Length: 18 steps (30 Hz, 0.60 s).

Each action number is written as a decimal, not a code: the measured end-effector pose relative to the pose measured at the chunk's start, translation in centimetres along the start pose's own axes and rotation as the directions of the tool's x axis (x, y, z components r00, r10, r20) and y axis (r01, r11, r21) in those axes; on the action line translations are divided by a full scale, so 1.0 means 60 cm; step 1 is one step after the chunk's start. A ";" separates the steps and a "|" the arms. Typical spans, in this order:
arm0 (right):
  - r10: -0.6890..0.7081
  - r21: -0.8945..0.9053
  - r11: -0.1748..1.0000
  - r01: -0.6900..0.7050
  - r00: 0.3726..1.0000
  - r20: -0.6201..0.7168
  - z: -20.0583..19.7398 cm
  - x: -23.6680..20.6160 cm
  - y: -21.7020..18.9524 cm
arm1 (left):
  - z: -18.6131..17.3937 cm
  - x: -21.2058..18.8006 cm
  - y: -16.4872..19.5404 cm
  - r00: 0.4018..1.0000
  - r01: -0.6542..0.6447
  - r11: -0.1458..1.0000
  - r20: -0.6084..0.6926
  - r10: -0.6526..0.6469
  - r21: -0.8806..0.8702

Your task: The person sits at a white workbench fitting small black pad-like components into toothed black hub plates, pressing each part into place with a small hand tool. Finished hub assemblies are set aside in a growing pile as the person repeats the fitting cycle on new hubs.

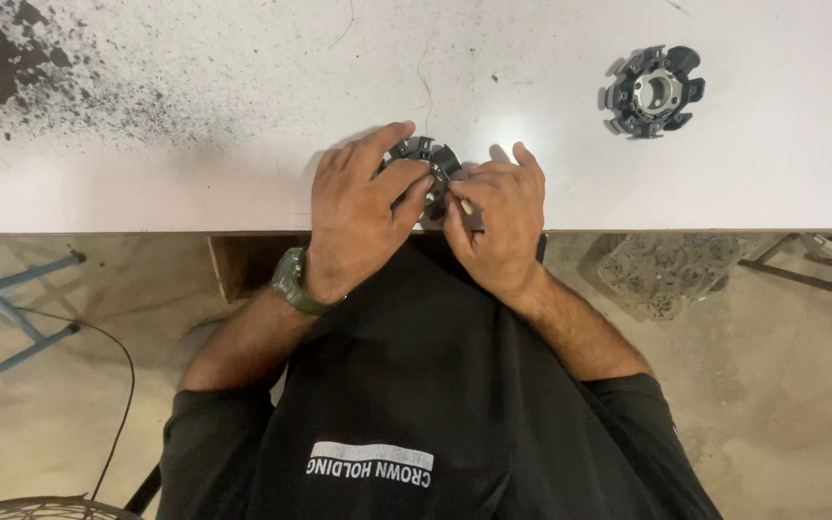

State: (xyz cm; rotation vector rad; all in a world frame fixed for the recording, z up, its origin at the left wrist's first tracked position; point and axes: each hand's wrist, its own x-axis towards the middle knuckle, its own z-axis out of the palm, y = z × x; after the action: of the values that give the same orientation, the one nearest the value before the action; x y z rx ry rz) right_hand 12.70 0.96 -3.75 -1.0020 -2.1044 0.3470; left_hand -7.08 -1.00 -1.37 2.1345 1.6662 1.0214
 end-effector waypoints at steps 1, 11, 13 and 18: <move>0.002 0.009 1.000 -0.002 1.000 0.005 0.001 0.001 -0.001 | 0.000 -0.001 -0.001 1.000 0.002 1.000 -0.005 -0.002 -0.012; 0.031 0.015 0.999 -0.032 0.997 0.075 -0.014 0.022 -0.008 | 0.016 0.000 -0.007 0.998 -0.010 0.997 -0.064 0.005 -0.083; 0.060 0.017 0.998 -0.062 0.993 0.104 -0.020 0.030 -0.012 | 0.019 0.001 -0.002 0.999 -0.002 0.997 -0.052 -0.003 -0.081; 0.092 0.054 0.994 -0.099 0.987 0.130 -0.029 0.041 -0.018 | 0.030 -0.003 0.008 0.998 0.038 0.994 -0.048 -0.043 -0.107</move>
State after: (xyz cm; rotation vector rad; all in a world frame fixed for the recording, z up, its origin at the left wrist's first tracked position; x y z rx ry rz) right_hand 12.42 1.99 -0.72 -1.0719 -2.1501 0.5328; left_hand -5.59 -0.90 -2.44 2.0156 1.6321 1.1336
